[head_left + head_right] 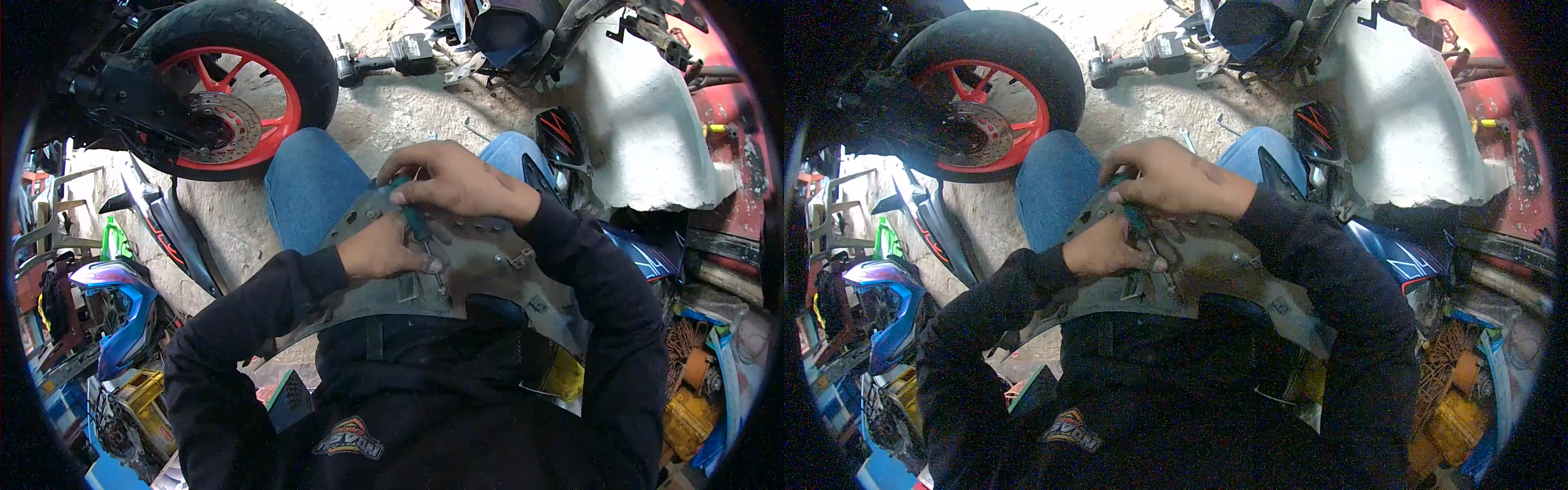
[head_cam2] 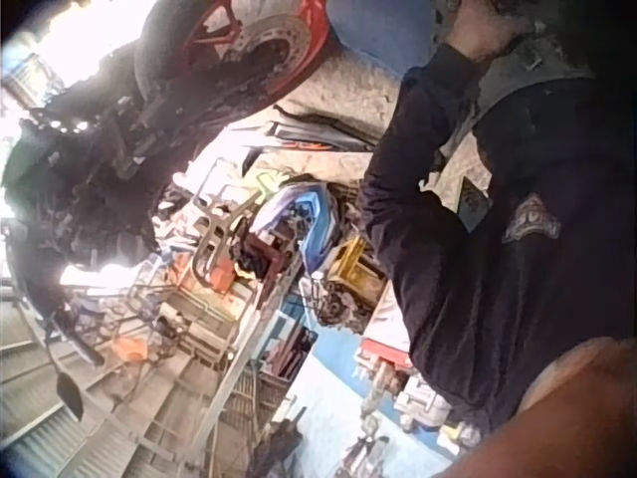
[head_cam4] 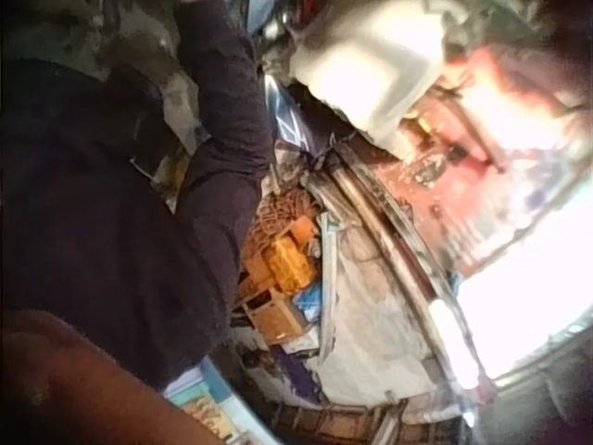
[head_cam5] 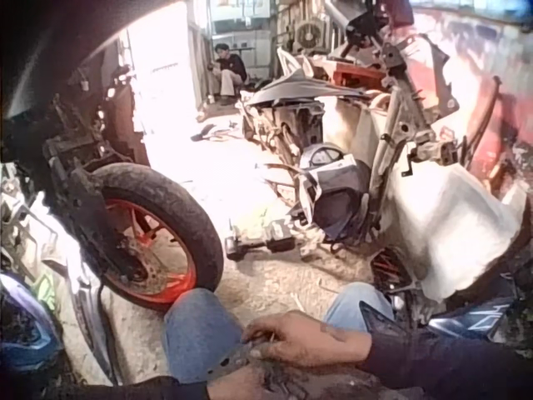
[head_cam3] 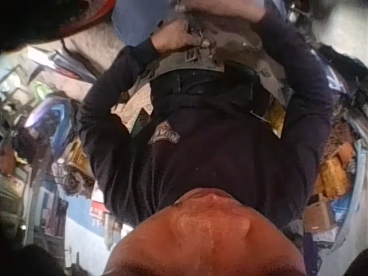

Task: The person unscrews and removes components from plastic motorcycle fairings using a screwdriver while sitting in a garage.

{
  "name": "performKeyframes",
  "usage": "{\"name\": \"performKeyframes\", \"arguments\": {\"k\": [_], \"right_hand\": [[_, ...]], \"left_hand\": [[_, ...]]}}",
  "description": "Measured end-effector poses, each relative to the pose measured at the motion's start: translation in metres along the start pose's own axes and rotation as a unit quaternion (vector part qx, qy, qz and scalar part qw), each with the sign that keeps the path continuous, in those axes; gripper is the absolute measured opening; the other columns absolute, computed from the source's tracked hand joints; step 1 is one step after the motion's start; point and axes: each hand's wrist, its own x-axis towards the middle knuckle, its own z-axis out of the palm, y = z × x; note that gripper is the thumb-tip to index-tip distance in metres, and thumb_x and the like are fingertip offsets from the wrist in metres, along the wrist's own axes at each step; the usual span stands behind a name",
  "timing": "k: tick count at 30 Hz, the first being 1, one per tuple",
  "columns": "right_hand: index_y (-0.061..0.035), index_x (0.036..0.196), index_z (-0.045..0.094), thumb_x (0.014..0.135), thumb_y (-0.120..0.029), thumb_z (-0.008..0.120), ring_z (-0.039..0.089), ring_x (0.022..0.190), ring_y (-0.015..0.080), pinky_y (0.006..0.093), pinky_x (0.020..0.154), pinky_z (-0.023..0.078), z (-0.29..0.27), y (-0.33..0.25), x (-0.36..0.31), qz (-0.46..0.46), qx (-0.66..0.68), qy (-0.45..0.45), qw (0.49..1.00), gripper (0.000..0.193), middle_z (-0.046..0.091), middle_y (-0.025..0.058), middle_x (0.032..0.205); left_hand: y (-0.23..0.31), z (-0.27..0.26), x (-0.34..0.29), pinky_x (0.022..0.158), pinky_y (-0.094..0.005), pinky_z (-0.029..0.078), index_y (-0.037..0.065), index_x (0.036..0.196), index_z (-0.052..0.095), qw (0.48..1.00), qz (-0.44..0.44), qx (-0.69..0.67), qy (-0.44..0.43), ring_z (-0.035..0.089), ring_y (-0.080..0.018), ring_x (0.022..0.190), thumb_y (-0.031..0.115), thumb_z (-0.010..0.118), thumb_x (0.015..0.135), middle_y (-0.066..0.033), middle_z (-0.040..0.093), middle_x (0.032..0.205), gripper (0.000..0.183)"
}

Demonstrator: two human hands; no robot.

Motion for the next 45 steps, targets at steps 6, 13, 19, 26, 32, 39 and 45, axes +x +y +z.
{"name": "performKeyframes", "arguments": {"k": [6, 13, 19, 26, 32, 39, 45], "right_hand": [[0.0004, 0.108, 0.065, 0.084, -0.033, 0.072, 0.068, 0.081, 0.0277, 0.0396, 0.072, 0.052, 0.004, -0.013, 0.006, 0.068, -0.155, -0.003, 0.986, 0.042, 0.068, 0.0162, 0.086], [0.0015, 0.102, 0.068, 0.082, -0.035, 0.072, 0.067, 0.088, 0.0339, 0.0397, 0.079, 0.052, 0.015, 0.018, 0.007, -0.086, 0.027, 0.021, 0.996, 0.042, 0.069, 0.0165, 0.09], [0.003, 0.102, 0.068, 0.087, -0.023, 0.064, 0.067, 0.09, 0.0316, 0.0391, 0.079, 0.052, 0.008, -0.028, 0.009, 0.034, -0.242, -0.03, 0.969, 0.03, 0.068, 0.0206, 0.1], [0.0019, 0.107, 0.067, 0.088, -0.019, 0.061, 0.066, 0.089, 0.0343, 0.0401, 0.082, 0.051, 0.0, 0.0, 0.012, -0.038, -0.069, -0.044, 0.996, 0.029, 0.068, 0.0211, 0.1], [-0.0015, 0.109, 0.067, 0.088, -0.018, 0.061, 0.067, 0.09, 0.0301, 0.0368, 0.082, 0.052, -0.009, -0.003, 0.014, -0.015, -0.114, -0.094, 0.989, 0.027, 0.068, 0.0196, 0.098], [-0.0004, 0.103, 0.069, 0.088, -0.03, 0.065, 0.066, 0.09, 0.035, 0.0403, 0.083, 0.05, 0.005, -0.025, 0.015, 0.104, -0.249, -0.08, 0.96, 0.033, 0.068, 0.0208, 0.097], [0.0016, 0.093, 0.069, 0.087, -0.041, 0.066, 0.065, 0.082, 0.0369, 0.0435, 0.077, 0.05, 0.001, 0.01, 0.009, -0.03, -0.046, -0.046, 0.997, 0.043, 0.068, 0.0213, 0.088]], "left_hand": [[0.005, 0.01, -0.007, 0.09, -0.0353, 0.048, -0.001, 0.12, 0.054, 0.993, 0.059, -0.044, 0.092, 0.06, -0.019, 0.1, 0.019, 0.086, 0.073, -0.0076, 0.066, 0.105, 0.061], [-0.004, 0.002, -0.004, 0.086, -0.0344, 0.05, -0.003, 0.121, 0.054, 0.996, -0.062, 0.056, -0.002, 0.062, -0.0174, 0.095, 0.017, 0.083, 0.076, -0.0088, 0.067, 0.104, 0.056], [-0.005, 0.021, -0.012, 0.093, -0.0343, 0.048, -0.003, 0.125, 0.054, 0.982, 0.104, -0.102, 0.117, 0.061, -0.0175, 0.104, 0.014, 0.081, 0.078, -0.0103, 0.064, 0.118, 0.057], [-0.003, 0.012, -0.017, 0.095, -0.0347, 0.047, -0.001, 0.126, 0.054, 0.993, 0.009, -0.066, 0.093, 0.06, -0.0183, 0.105, 0.014, 0.084, 0.074, -0.009, 0.063, 0.119, 0.062], [0.004, 0.011, -0.013, 0.094, -0.0344, 0.046, 0.0, 0.123, 0.057, 0.995, 0.01, -0.081, 0.058, 0.06, -0.0179, 0.104, 0.013, 0.084, 0.075, -0.0079, 0.065, 0.114, 0.056], [0.009, 0.019, -0.014, 0.084, -0.0313, 0.05, -0.002, 0.118, 0.059, 0.992, 0.031, -0.111, 0.046, 0.062, -0.0163, 0.092, 0.016, 0.083, 0.075, -0.0082, 0.068, 0.103, 0.052], [0.0, 0.014, -0.005, 0.083, -0.0326, 0.051, -0.004, 0.112, 0.06, 0.998, 0.014, 0.038, 0.041, 0.063, -0.0164, 0.092, 0.016, 0.083, 0.076, -0.0099, 0.07, 0.098, 0.047]]}}
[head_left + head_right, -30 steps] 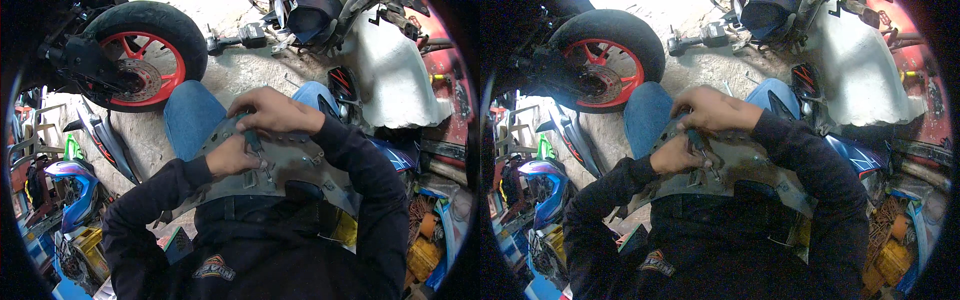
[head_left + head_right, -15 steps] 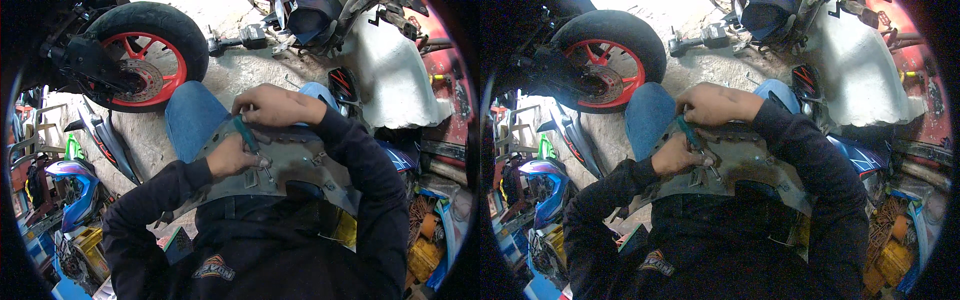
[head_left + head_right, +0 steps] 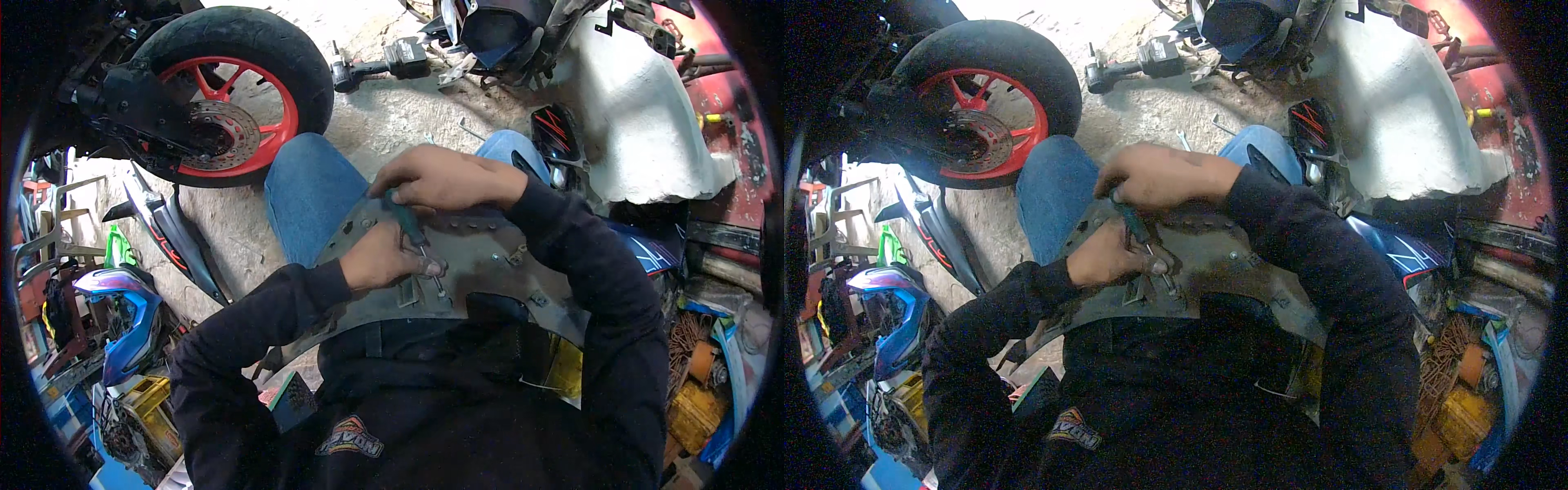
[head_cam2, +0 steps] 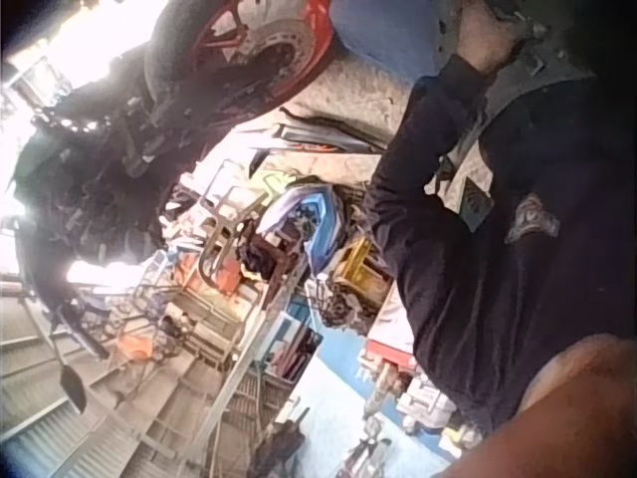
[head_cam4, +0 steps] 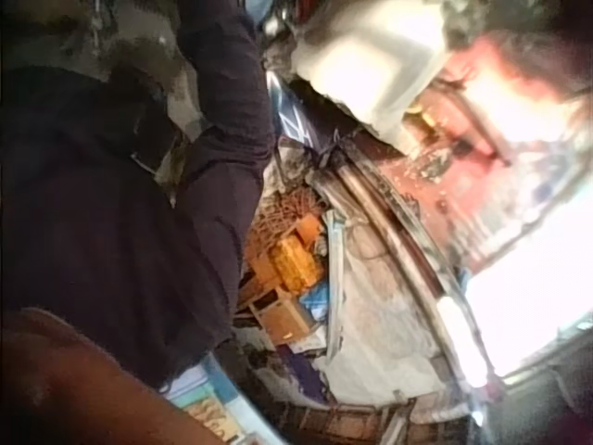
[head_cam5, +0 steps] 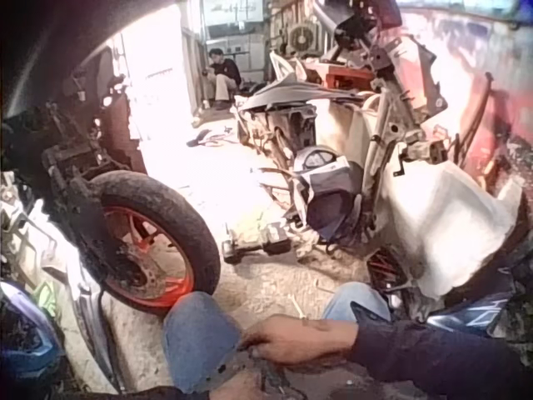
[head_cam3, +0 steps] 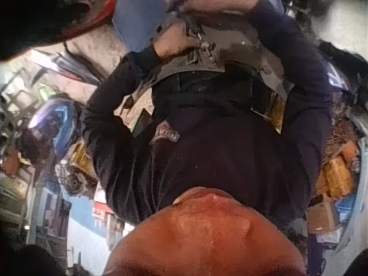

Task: The person unscrews and removes components from plastic motorcycle fairings using a screwdriver while sitting in a garage.

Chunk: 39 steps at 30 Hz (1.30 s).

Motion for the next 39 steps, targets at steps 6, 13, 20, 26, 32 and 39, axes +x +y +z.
{"name": "performKeyframes", "arguments": {"k": [6, 13, 20, 26, 32, 39], "right_hand": [[0.0034, 0.1, 0.068, 0.089, -0.033, 0.065, 0.067, 0.081, 0.0323, 0.0409, 0.075, 0.051, 0.0, -0.033, 0.003, 0.126, -0.239, -0.056, 0.961, 0.038, 0.067, 0.0208, 0.088], [0.0031, 0.098, 0.068, 0.089, -0.042, 0.064, 0.065, 0.089, 0.0369, 0.046, 0.079, 0.05, -0.013, -0.019, -0.004, 0.018, -0.036, -0.05, 0.998, 0.046, 0.067, 0.0232, 0.092], [0.0035, 0.098, 0.069, 0.088, -0.037, 0.066, 0.066, 0.086, 0.0365, 0.0422, 0.078, 0.051, 0.0, -0.008, -0.001, 0.112, -0.119, -0.028, 0.986, 0.041, 0.067, 0.0233, 0.094], [0.0039, 0.099, 0.068, 0.089, -0.035, 0.064, 0.064, 0.096, 0.0383, 0.0433, 0.087, 0.049, -0.011, -0.048, -0.003, 0.17, -0.177, -0.078, 0.966, 0.041, 0.067, 0.0232, 0.095], [0.0039, 0.097, 0.068, 0.084, -0.025, 0.068, 0.067, 0.087, 0.0331, 0.04, 0.078, 0.051, -0.005, -0.004, -0.006, -0.046, -0.04, -0.018, 0.998, 0.032, 0.069, 0.0184, 0.089], [0.0021, 0.105, 0.067, 0.082, -0.022, 0.07, 0.067, 0.084, 0.0302, 0.0381, 0.08, 0.051, -0.01, -0.032, 0.003, 0.077, -0.138, -0.109, 0.981, 0.034, 0.069, 0.0175, 0.09]], "left_hand": [[0.013, 0.003, -0.009, 0.084, -0.032, 0.051, -0.005, 0.116, 0.058, 0.989, -0.03, -0.142, -0.002, 0.065, -0.0156, 0.095, 0.01, 0.08, 0.078, -0.0103, 0.071, 0.1, 0.046], [-0.003, 0.003, 0.002, 0.082, -0.0305, 0.052, -0.006, 0.131, 0.044, 0.994, 0.018, -0.106, -0.037, 0.065, -0.0155, 0.094, 0.006, 0.078, 0.079, -0.0093, 0.069, 0.103, 0.063], [0.01, 0.003, -0.001, 0.085, -0.0313, 0.051, -0.003, 0.134, 0.041, 0.995, 0.004, -0.089, -0.046, 0.062, -0.016, 0.101, 0.005, 0.079, 0.076, -0.0132, 0.064, 0.115, 0.069], [0.004, 0.005, -0.005, 0.078, -0.0301, 0.054, -0.001, 0.138, 0.038, 0.983, -0.018, -0.179, -0.048, 0.065, -0.0157, 0.093, 0.005, 0.078, 0.078, -0.0104, 0.067, 0.107, 0.073], [0.005, 0.006, -0.001, 0.082, -0.0319, 0.054, 0.002, 0.142, 0.035, 0.992, 0.007, -0.108, -0.07, 0.065, -0.0171, 0.098, 0.002, 0.076, 0.078, -0.0107, 0.068, 0.107, 0.076], [0.0, 0.011, 0.0, 0.088, -0.0311, 0.051, 0.001, 0.14, 0.036, 0.985, 0.023, -0.148, -0.083, 0.065, -0.0172, 0.1, -0.001, 0.072, 0.079, -0.013, 0.07, 0.105, 0.072]]}}
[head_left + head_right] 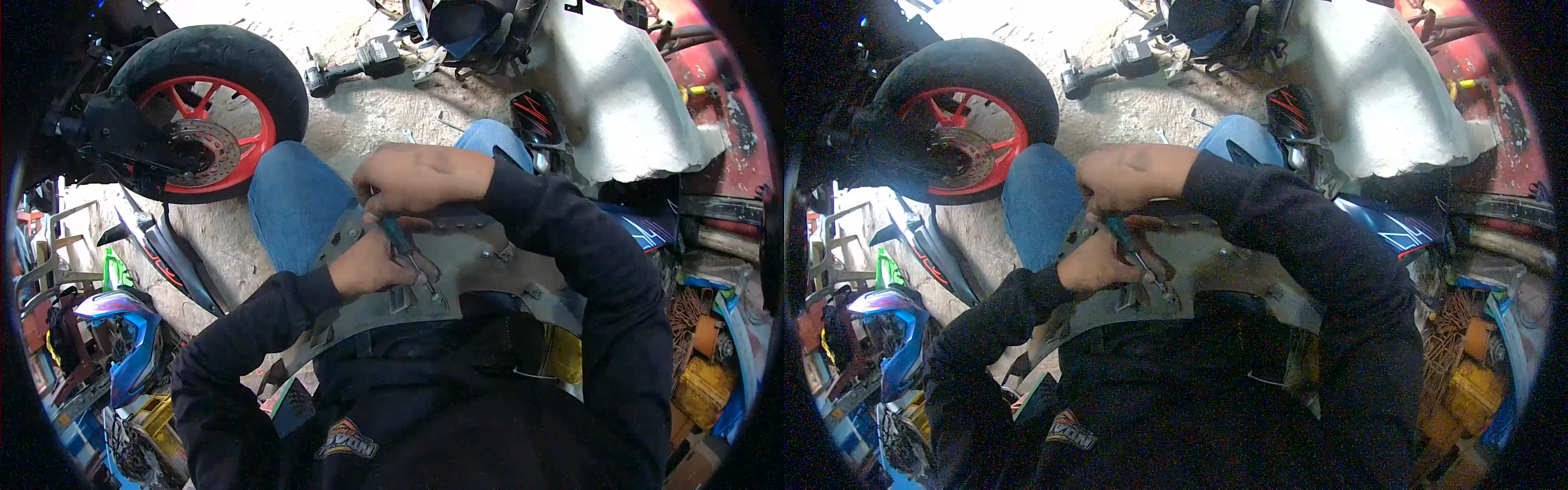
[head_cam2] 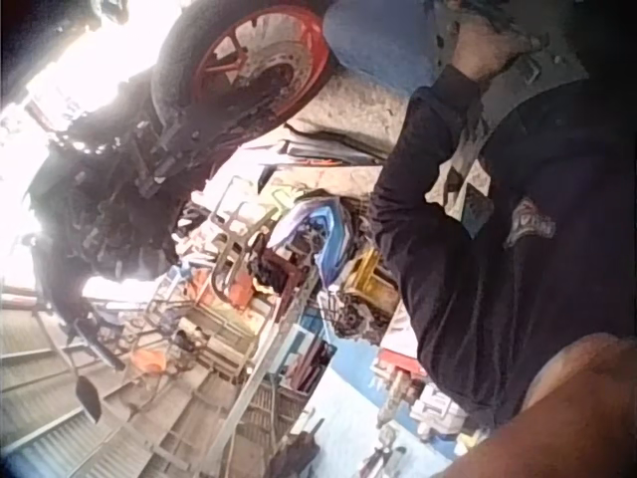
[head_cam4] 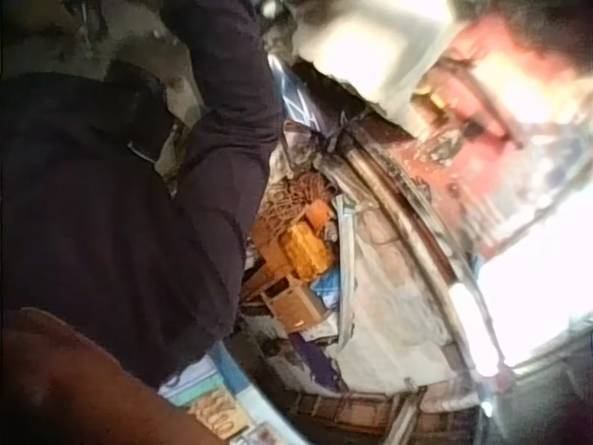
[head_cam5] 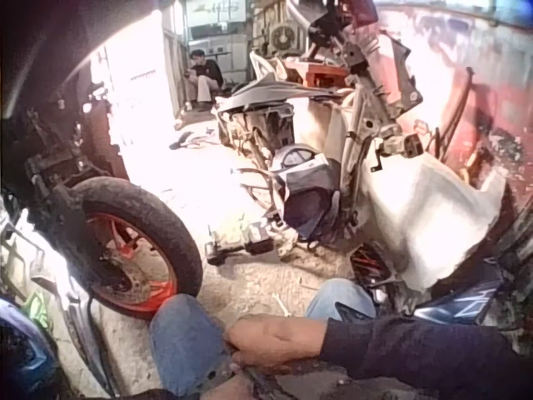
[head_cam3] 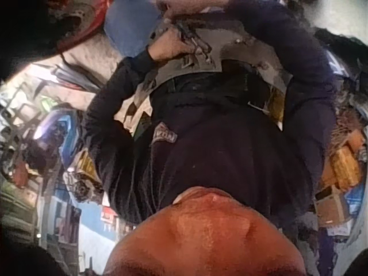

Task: The person unscrews and removes components from plastic motorcycle fairings using a screwdriver while sitting in a garage.

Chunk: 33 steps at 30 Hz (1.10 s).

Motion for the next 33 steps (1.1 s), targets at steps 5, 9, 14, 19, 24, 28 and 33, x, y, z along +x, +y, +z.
{"name": "performKeyframes", "arguments": {"k": [5, 9, 14, 19, 24, 28, 33], "right_hand": [[0.0002, 0.11, 0.067, 0.083, -0.022, 0.07, 0.067, 0.089, 0.0294, 0.0378, 0.082, 0.051, 0.008, 0.019, -0.01, -0.058, 0.053, 0.035, 0.996, 0.035, 0.069, 0.0176, 0.096], [-0.0008, 0.113, 0.066, 0.083, -0.019, 0.068, 0.066, 0.098, 0.0277, 0.0382, 0.086, 0.051, 0.008, 0.031, -0.025, -0.039, 0.121, 0.118, 0.985, 0.035, 0.069, 0.0172, 0.103], [-0.0002, 0.113, 0.066, 0.085, -0.018, 0.067, 0.066, 0.097, 0.0251, 0.0376, 0.086, 0.051, 0.018, 0.042, -0.041, -0.021, 0.162, 0.211, 0.964, 0.033, 0.069, 0.0159, 0.104], [0.0037, 0.113, 0.065, 0.09, -0.02, 0.064, 0.065, 0.091, 0.0206, 0.0333, 0.083, 0.05, 0.042, 0.034, -0.03, 0.142, 0.323, 0.327, 0.876, 0.033, 0.07, 0.0168, 0.103], [0.0056, 0.108, 0.066, 0.092, -0.018, 0.061, 0.065, 0.084, 0.0187, 0.0313, 0.076, 0.051, 0.046, 0.037, 0.009, 0.041, 0.339, 0.404, 0.849, 0.029, 0.069, 0.013, 0.09], [0.0055, 0.11, 0.064, 0.096, -0.017, 0.058, 0.064, 0.079, 0.0153, 0.0297, 0.069, 0.05, 0.018, 0.043, 0.006, 0.028, 0.356, 0.405, 0.842, 0.028, 0.068, 0.0089, 0.087], [0.0018, 0.109, 0.065, 0.095, -0.023, 0.059, 0.062, 0.088, 0.0124, 0.029, 0.072, 0.051, 0.008, 0.057, -0.05, -0.002, 0.194, 0.393, 0.899, 0.029, 0.066, 0.0078, 0.097]], "left_hand": [[0.014, -0.001, 0.002, 0.088, -0.0311, 0.051, -0.002, 0.135, 0.04, 0.998, 0.016, 0.065, 0.009, 0.066, -0.0176, 0.099, -0.001, 0.071, 0.081, -0.0142, 0.071, 0.101, 0.063], [0.021, -0.004, 0.009, 0.09, -0.0319, 0.051, -0.002, 0.131, 0.043, 1.0, 0.004, 0.022, -0.021, 0.065, -0.0188, 0.1, 0.001, 0.074, 0.08, -0.0139, 0.069, 0.104, 0.06], [0.038, -0.004, 0.018, 0.089, -0.033, 0.051, -0.003, 0.129, 0.044, 0.996, -0.027, 0.072, -0.041, 0.064, -0.0198, 0.102, 0.002, 0.077, 0.079, -0.0132, 0.065, 0.108, 0.06], [0.021, -0.011, 0.021, 0.09, -0.0356, 0.053, -0.001, 0.13, 0.046, 0.997, -0.005, 0.068, -0.028, 0.065, -0.0187, 0.102, 0.004, 0.076, 0.082, -0.0115, 0.068, 0.112, 0.057], [0.019, -0.008, 0.007, 0.082, -0.0299, 0.054, -0.003, 0.124, 0.049, 0.997, -0.039, 0.073, 0.01, 0.066, -0.0176, 0.093, 0.004, 0.071, 0.084, -0.0123, 0.069, 0.104, 0.047], [0.009, -0.019, -0.008, 0.078, -0.0318, 0.054, -0.002, 0.117, 0.057, 0.989, -0.028, 0.147, -0.005, 0.067, -0.0157, 0.09, 0.006, 0.068, 0.086, -0.0104, 0.072, 0.101, 0.034], [0.029, -0.024, -0.019, 0.077, -0.0334, 0.053, -0.001, 0.112, 0.061, 0.955, -0.057, 0.29, -0.008, 0.069, -0.0207, 0.088, 0.012, 0.069, 0.085, -0.0145, 0.072, 0.092, 0.031]]}}
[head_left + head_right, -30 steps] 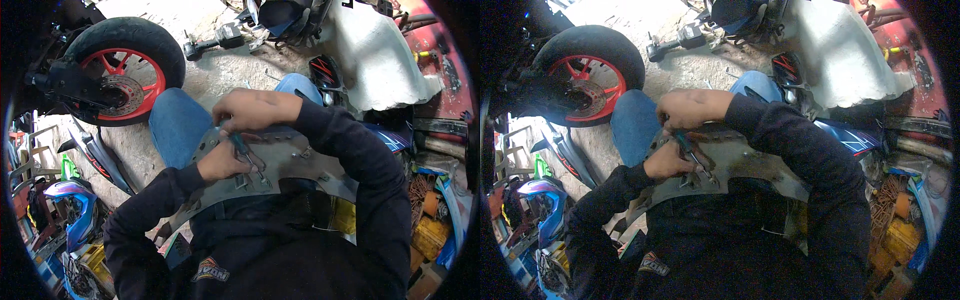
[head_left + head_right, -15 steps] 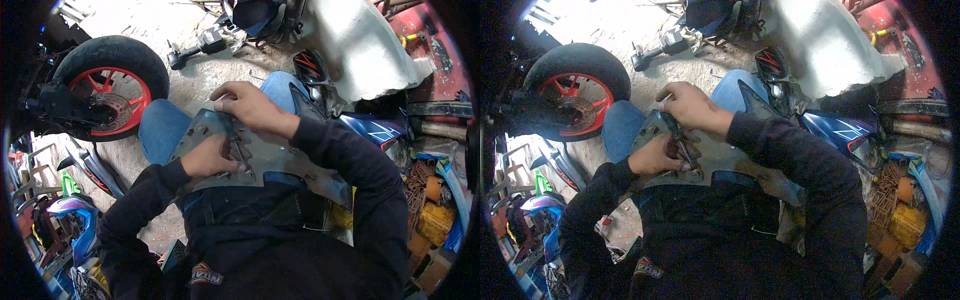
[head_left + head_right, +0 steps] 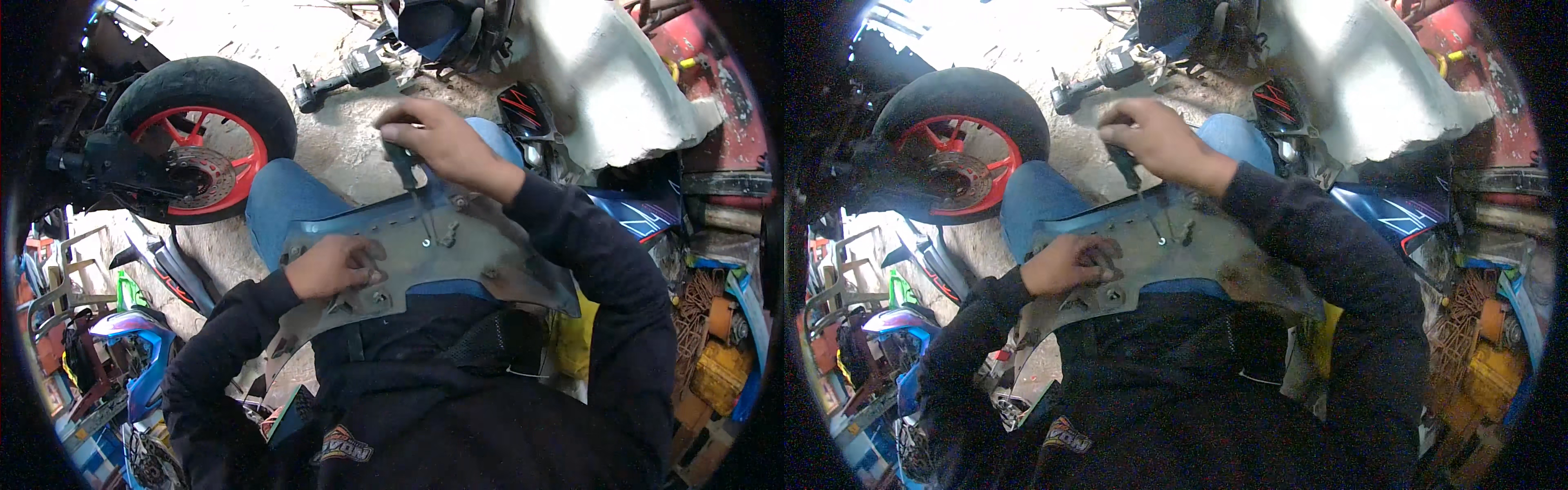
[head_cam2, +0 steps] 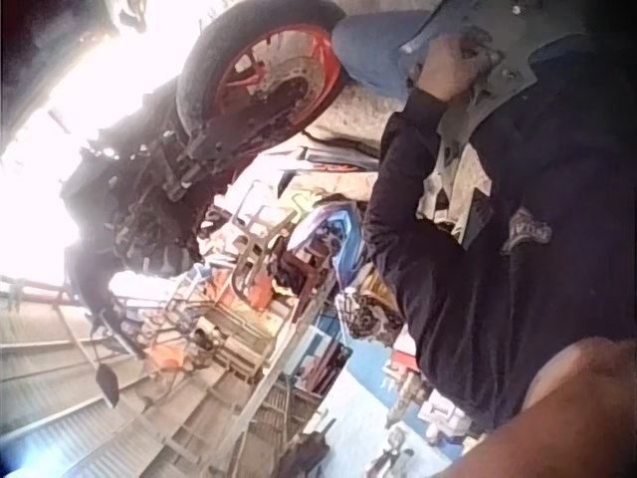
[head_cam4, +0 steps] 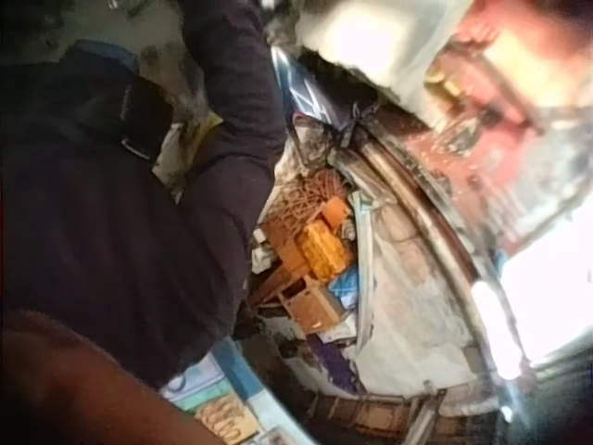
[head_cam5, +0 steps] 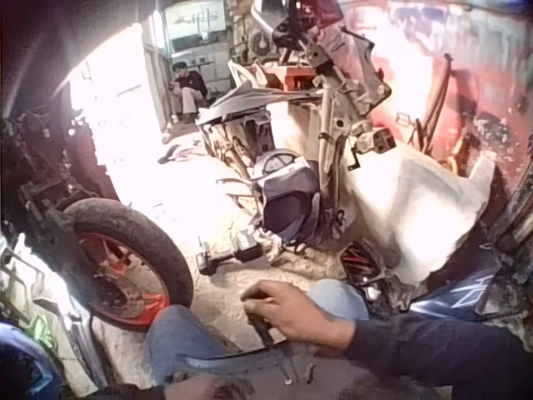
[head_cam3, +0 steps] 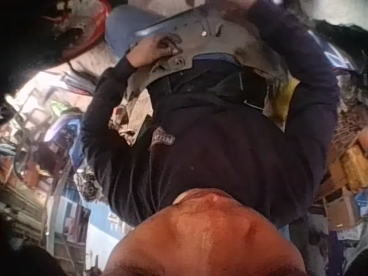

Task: The person unscrews and removes components from plastic motorcycle fairings using a screwdriver while sitting in a garage.

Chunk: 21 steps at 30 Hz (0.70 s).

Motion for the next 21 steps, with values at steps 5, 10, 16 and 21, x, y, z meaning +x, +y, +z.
{"name": "performKeyframes", "arguments": {"k": [5, 10, 16, 21], "right_hand": [[0.0001, 0.111, 0.061, 0.095, -0.022, 0.059, 0.06, 0.089, 0.0127, 0.0281, 0.076, 0.052, -0.014, -0.005, -0.025, 0.072, 0.036, -0.019, 0.997, 0.027, 0.063, 0.0058, 0.1], [-0.0016, 0.115, 0.06, 0.096, -0.016, 0.059, 0.058, 0.088, 0.0094, 0.026, 0.079, 0.051, -0.028, -0.006, -0.045, 0.098, 0.03, 0.038, 0.994, 0.024, 0.061, 0.0037, 0.1], [0.0002, 0.114, 0.062, 0.094, -0.017, 0.058, 0.063, 0.093, 0.0181, 0.0309, 0.085, 0.049, -0.039, 0.002, -0.063, 0.12, 0.037, 0.086, 0.988, 0.027, 0.067, 0.0131, 0.105], [-0.0002, 0.113, 0.061, 0.096, -0.018, 0.055, 0.06, 0.092, 0.0141, 0.0297, 0.085, 0.048, -0.042, 0.002, -0.068, 0.149, 0.113, 0.134, 0.973, 0.025, 0.064, 0.0089, 0.099]], "left_hand": [[0.008, -0.001, 0.023, 0.081, -0.0417, 0.053, 0.001, 0.12, 0.059, 0.973, 0.078, 0.218, 0.007, 0.067, -0.0346, 0.09, 0.018, 0.068, 0.082, -0.0217, 0.068, 0.101, 0.043], [0.017, 0.019, 0.059, 0.083, -0.0494, 0.05, 0.002, 0.111, 0.063, 0.955, 0.155, 0.242, 0.076, 0.063, -0.0412, 0.093, 0.019, 0.066, 0.08, -0.0224, 0.065, 0.1, 0.036], [0.007, 0.024, 0.069, 0.076, -0.0414, 0.054, 0.001, 0.097, 0.066, 0.966, 0.144, 0.184, 0.111, 0.067, -0.036, 0.084, 0.011, 0.061, 0.081, -0.0201, 0.067, 0.096, 0.02], [0.005, 0.026, 0.07, 0.078, -0.032, 0.058, -0.001, 0.098, 0.06, 0.915, -0.064, -0.396, 0.04, 0.069, -0.0192, 0.084, 0.006, 0.059, 0.091, -0.0119, 0.067, 0.093, 0.01]]}}
